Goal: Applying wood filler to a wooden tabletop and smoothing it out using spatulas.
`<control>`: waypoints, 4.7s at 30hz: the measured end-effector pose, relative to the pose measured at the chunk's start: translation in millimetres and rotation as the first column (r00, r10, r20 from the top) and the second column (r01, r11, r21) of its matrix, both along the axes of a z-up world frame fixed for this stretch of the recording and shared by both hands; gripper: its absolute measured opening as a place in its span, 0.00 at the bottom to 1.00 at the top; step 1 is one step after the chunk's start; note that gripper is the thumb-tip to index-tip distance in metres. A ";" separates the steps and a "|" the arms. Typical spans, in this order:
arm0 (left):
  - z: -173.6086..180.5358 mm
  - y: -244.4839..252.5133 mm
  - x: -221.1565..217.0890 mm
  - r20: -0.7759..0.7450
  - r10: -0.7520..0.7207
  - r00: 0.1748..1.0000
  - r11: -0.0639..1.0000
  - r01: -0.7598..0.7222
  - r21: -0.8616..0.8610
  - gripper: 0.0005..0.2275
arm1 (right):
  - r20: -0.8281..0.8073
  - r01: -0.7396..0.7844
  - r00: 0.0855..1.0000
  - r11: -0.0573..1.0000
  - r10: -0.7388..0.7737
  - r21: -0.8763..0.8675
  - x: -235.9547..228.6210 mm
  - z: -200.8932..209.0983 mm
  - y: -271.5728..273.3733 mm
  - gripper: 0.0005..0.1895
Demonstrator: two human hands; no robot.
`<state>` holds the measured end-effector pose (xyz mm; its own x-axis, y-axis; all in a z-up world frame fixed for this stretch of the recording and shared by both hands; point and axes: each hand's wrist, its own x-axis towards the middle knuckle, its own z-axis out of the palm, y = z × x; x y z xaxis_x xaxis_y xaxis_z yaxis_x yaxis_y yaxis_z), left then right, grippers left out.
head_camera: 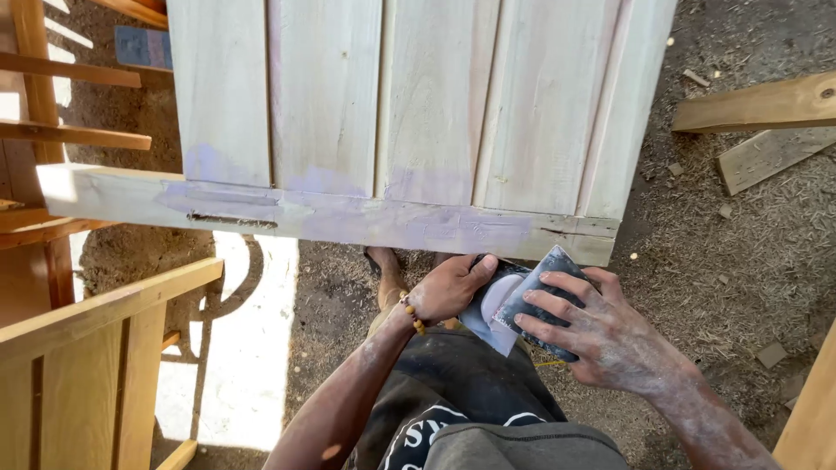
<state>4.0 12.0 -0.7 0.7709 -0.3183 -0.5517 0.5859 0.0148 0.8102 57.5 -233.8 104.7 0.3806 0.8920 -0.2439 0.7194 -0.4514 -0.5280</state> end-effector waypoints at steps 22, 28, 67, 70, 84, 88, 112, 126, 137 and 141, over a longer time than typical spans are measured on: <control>-104.2 84.5 -101.7 -0.706 0.702 0.099 -0.293 -0.863 -0.412 0.23 | 0.085 0.676 0.716 0.658 -0.693 -0.332 10.5 -97.4 82.7 0.38; -115.0 91.0 -97.5 -0.691 0.715 0.102 -0.328 -0.824 -0.462 0.24 | 0.131 0.611 0.779 0.696 -0.613 -0.377 10.8 -97.8 78.3 0.38; -94.0 96.9 -89.0 -0.544 0.826 0.151 -0.066 -0.931 -0.358 0.25 | 0.114 0.661 0.749 0.720 -0.653 -0.211 -2.0 -112.9 20.3 0.40; -88.8 97.8 -89.3 -0.560 0.807 0.188 -0.043 -0.926 -0.374 0.24 | 0.143 0.677 0.735 0.706 -0.663 -0.206 -11.6 -109.1 17.0 0.40; -66.4 87.7 -93.5 -0.553 0.821 0.143 -0.022 -0.959 -0.281 0.27 | 0.079 0.643 0.758 0.723 -0.647 -0.251 -18.7 -76.9 5.6 0.38; -39.0 56.0 -85.1 -0.574 0.742 0.346 0.241 -0.937 -0.254 0.30 | -0.097 0.686 0.717 0.724 -0.690 -0.079 -19.1 -72.2 5.6 0.37; -19.4 47.8 -21.6 -0.452 0.686 0.570 0.379 -0.811 -0.446 0.29 | 0.159 0.598 0.795 0.711 -0.585 -0.371 19.0 -109.3 46.4 0.41; -35.9 59.4 -70.2 -0.545 0.742 0.392 0.223 -0.910 -0.351 0.27 | 0.084 0.316 0.941 0.759 -0.329 -0.570 72.9 -47.3 64.5 0.40; -22.3 54.7 -95.1 -0.555 0.780 0.289 0.071 -0.922 -0.381 0.28 | -0.061 -0.239 0.932 0.481 0.356 -0.844 135.4 -52.3 154.0 0.33; -16.9 48.2 -100.3 -0.515 0.823 0.241 0.065 -0.939 -0.336 0.26 | -0.092 -0.278 0.906 0.418 0.413 -0.865 131.3 -52.3 169.8 0.30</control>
